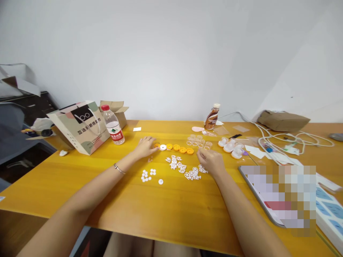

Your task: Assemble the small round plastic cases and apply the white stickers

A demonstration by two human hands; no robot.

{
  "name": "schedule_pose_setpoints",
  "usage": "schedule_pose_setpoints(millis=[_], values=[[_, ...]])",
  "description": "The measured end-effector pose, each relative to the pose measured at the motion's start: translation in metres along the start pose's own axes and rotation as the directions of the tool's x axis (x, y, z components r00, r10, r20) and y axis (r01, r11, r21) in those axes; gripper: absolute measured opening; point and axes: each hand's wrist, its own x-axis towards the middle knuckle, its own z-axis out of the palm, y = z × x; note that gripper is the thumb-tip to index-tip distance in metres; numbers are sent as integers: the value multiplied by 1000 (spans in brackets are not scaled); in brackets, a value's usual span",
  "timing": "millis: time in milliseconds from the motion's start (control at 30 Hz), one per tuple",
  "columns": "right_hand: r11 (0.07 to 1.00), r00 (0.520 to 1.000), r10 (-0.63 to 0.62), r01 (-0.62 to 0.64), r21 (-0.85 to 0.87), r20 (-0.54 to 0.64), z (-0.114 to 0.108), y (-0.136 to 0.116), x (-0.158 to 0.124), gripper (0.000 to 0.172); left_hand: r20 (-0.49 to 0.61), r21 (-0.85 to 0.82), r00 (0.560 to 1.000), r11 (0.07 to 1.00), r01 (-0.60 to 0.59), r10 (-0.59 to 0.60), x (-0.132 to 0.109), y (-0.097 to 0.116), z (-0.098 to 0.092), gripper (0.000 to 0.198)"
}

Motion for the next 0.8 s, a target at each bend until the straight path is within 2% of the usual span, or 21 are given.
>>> schedule_pose_setpoints(millis=[133, 267, 300, 367, 433, 500, 633, 733, 800], values=[[1000, 1000, 23, -23, 6, 2, 0, 1, 0, 37, 29, -11, 999, 1000, 20, -20, 12, 0, 7, 30], [999, 999, 27, -28, 38, 17, 1, 2, 0, 36, -15, -39, 999, 998, 42, -42, 3, 0, 0, 30], [998, 999, 28, -29, 47, 21, 1, 1, 0, 36, -33, -70, 999, 998, 6, -8, -3, 2, -5, 31], [998, 999, 33, -34, 60, 23, 1, 0, 1, 36, -81, -187, 983, 967, -175, 163, -22, 8, -16, 30], [997, 999, 35, -36, 70, 21, 1, -1, 1, 36, -85, -266, 933, 894, -359, 349, -45, 17, -26, 30], [996, 999, 36, -38, 82, 21, 2, -2, 2, 36, -39, -294, 891, 847, -442, 452, -67, 27, -31, 29], [993, 998, 36, -41, 108, 42, 4, -4, 2, 37, 11, -274, 871, 839, -470, 492, -91, 42, -25, 31], [991, 998, 46, -51, 122, 46, 3, -4, 2, 37, 12, -262, 871, 843, -471, 490, -92, 46, -20, 40], [988, 997, 63, -67, 136, 39, 2, -4, 2, 37, -18, -287, 891, 851, -440, 455, -89, 43, -19, 46]])
